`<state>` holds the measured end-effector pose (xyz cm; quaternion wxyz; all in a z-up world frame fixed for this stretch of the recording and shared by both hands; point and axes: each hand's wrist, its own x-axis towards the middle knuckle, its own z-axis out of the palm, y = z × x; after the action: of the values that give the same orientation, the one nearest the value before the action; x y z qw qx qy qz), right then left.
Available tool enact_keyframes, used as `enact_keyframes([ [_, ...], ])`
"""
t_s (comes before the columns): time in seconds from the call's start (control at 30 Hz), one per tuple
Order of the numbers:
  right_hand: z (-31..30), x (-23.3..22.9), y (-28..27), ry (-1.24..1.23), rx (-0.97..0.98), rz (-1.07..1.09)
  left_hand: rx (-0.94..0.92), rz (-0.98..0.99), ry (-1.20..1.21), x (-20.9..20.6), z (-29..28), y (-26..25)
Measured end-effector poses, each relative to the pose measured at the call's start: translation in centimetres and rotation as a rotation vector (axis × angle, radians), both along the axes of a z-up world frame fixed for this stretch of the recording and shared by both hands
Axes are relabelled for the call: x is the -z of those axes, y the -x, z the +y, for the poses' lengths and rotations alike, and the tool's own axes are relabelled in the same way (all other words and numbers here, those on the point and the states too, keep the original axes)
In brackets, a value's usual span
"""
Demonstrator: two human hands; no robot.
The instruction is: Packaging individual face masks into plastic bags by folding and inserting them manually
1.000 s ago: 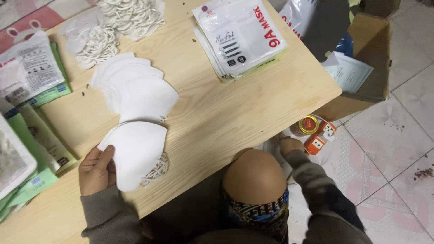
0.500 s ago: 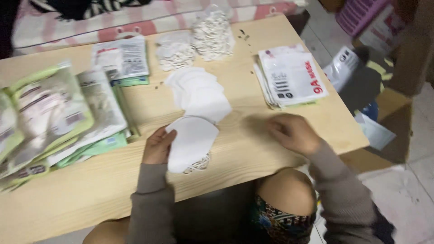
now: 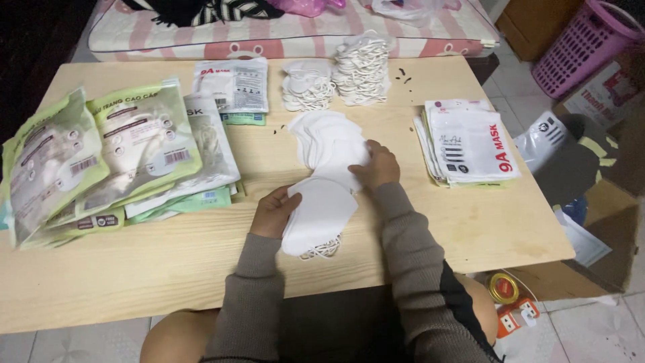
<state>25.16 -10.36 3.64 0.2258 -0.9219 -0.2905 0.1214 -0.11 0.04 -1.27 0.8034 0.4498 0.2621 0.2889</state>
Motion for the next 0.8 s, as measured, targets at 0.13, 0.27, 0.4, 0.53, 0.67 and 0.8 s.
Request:
enact_keyframes([
  [0.13, 0.4, 6.1, -3.2, -0.127, 0.028, -0.171, 0.004, -0.01, 0.026, 0.8, 0.2, -0.2],
  [0.27, 0.6, 6.4, -4.0, -0.411, 0.029, -0.146, 0.015, 0.052, -0.025, 1.2, 0.7, -0.4],
  [0.4, -0.9, 3.1, -5.1, -0.997, 0.021, 0.124, -0.006, 0.112, -0.072, -0.4, 0.2, -0.1],
  [0.53, -3.5, 0.8, -5.5, -1.131, -0.089, 0.418, -0.009, 0.134, -0.048, 0.7, 0.5, -0.4],
  [0.67, -3.1, 0.3, -2.2, -0.777, -0.335, 0.473, -0.026, 0.079, -0.032, 1.2, 0.5, -0.8],
  [0.8, -1.2, 1.6, 1.9, -0.693, -0.454, 0.771, -0.039, -0.007, 0.04, 0.0, 0.0, -0.8],
])
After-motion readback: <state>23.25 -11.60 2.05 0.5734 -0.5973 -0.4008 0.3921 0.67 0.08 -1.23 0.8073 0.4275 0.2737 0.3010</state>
